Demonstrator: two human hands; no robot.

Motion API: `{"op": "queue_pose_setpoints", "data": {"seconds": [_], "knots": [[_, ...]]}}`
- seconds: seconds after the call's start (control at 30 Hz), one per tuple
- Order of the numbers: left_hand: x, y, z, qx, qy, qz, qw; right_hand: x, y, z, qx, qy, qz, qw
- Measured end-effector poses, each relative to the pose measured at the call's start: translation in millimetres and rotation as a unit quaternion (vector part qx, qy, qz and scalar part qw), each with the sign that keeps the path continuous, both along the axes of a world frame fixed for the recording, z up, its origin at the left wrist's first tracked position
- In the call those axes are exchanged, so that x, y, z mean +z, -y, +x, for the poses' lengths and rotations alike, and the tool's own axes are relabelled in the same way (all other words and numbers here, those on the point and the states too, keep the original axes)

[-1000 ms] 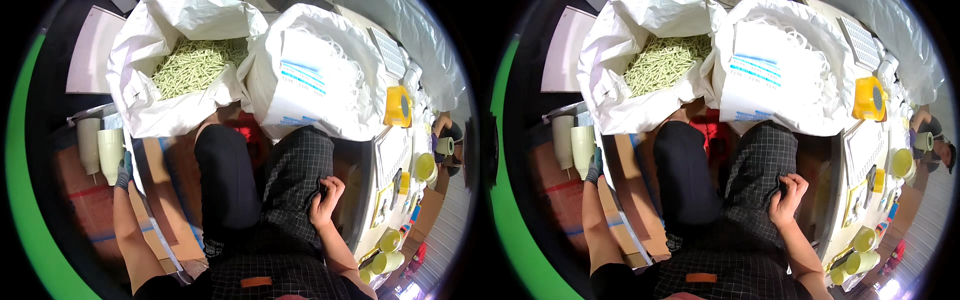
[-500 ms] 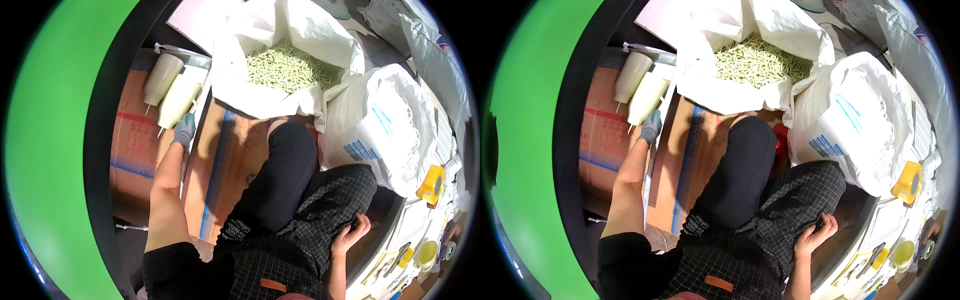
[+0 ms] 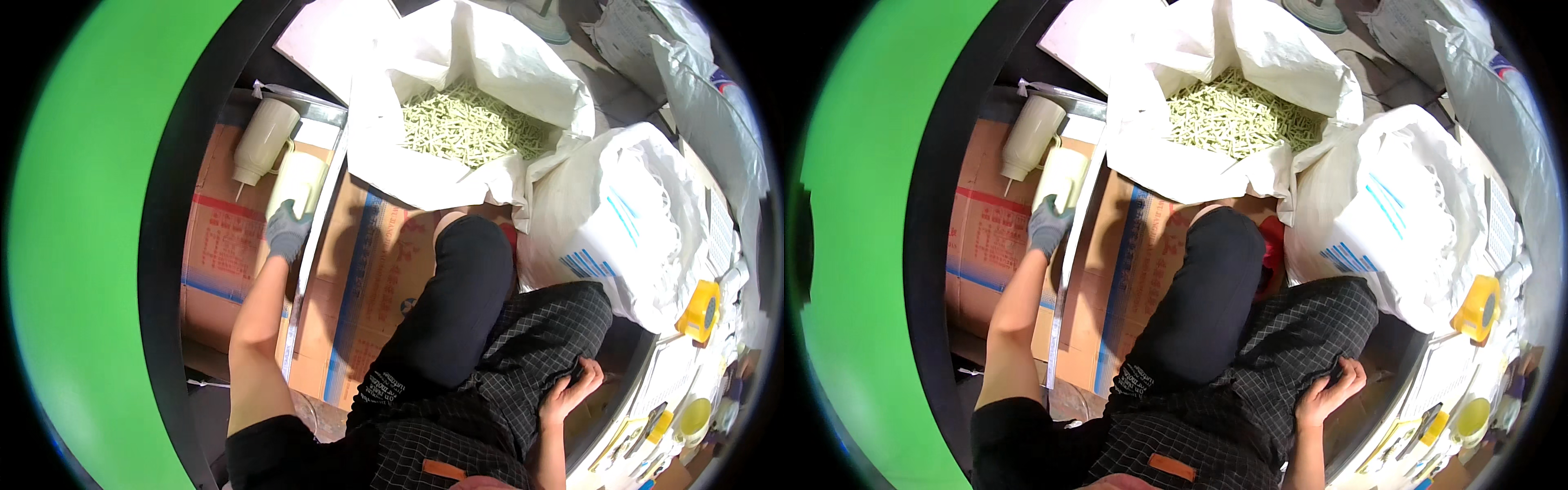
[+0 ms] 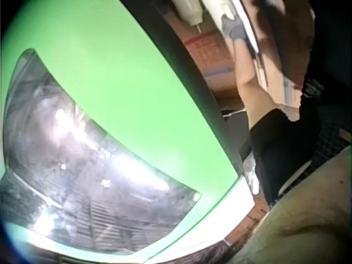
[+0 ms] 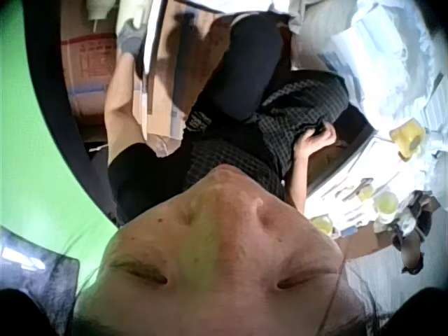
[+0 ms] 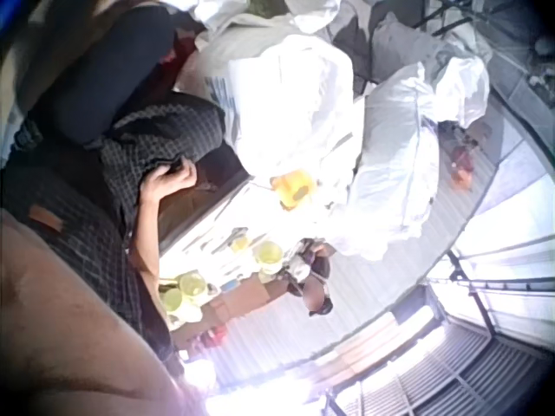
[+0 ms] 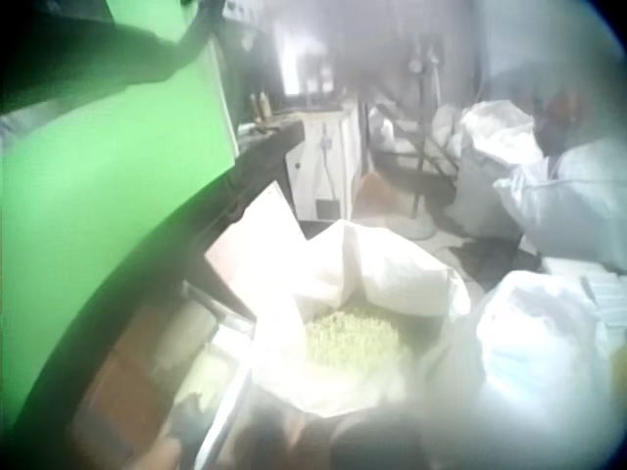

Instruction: The person applies labels and stickers to thermoses by hand, picking up individual jugs and placing them into a box after completion.

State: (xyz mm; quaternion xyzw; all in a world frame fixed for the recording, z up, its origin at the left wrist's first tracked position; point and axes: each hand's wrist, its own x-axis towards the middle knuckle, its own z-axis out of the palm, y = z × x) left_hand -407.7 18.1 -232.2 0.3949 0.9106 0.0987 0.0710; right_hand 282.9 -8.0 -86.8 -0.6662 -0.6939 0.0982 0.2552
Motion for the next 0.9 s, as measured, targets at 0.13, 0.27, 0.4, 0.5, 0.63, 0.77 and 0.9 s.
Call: {"op": "queue_pose_setpoints", "data": {"seconds": [0.13,0.27,0.4,0.5,0.63,0.77,0.9], "knots": [[104.3,40.4,59.8,-0.048,-0.091,0.138,0.985,16.5,-5.2,-25.9,0.035,0.020,0.045,0.998],[207.9,68.9,165.4,-0.226,-0.008,0.295,0.928,30.4,-22.9,-93.4,0.172,-0.251,-0.066,0.950],[258.5,76.7,271.4,-0.311,0.269,0.333,0.849,50.5,-12.4,-163.1,0.216,-0.593,-0.244,0.737],[269.5,61.4,309.0,-0.256,0.586,0.219,0.737,65.1,10.3,-145.8,0.118,-0.713,-0.421,0.548],[253.0,4.4,346.4,-0.389,0.686,0.142,0.598,64.3,47.9,-86.0,0.051,-0.785,-0.551,0.278],[236.9,-28.3,396.4,-0.474,0.484,0.221,0.702,73.4,70.6,-51.0,0.001,-0.682,-0.432,0.590],[247.2,-5.7,415.4,-0.418,0.560,0.323,0.638,94.7,42.7,-48.2,0.069,-0.236,-0.037,0.969]]}}
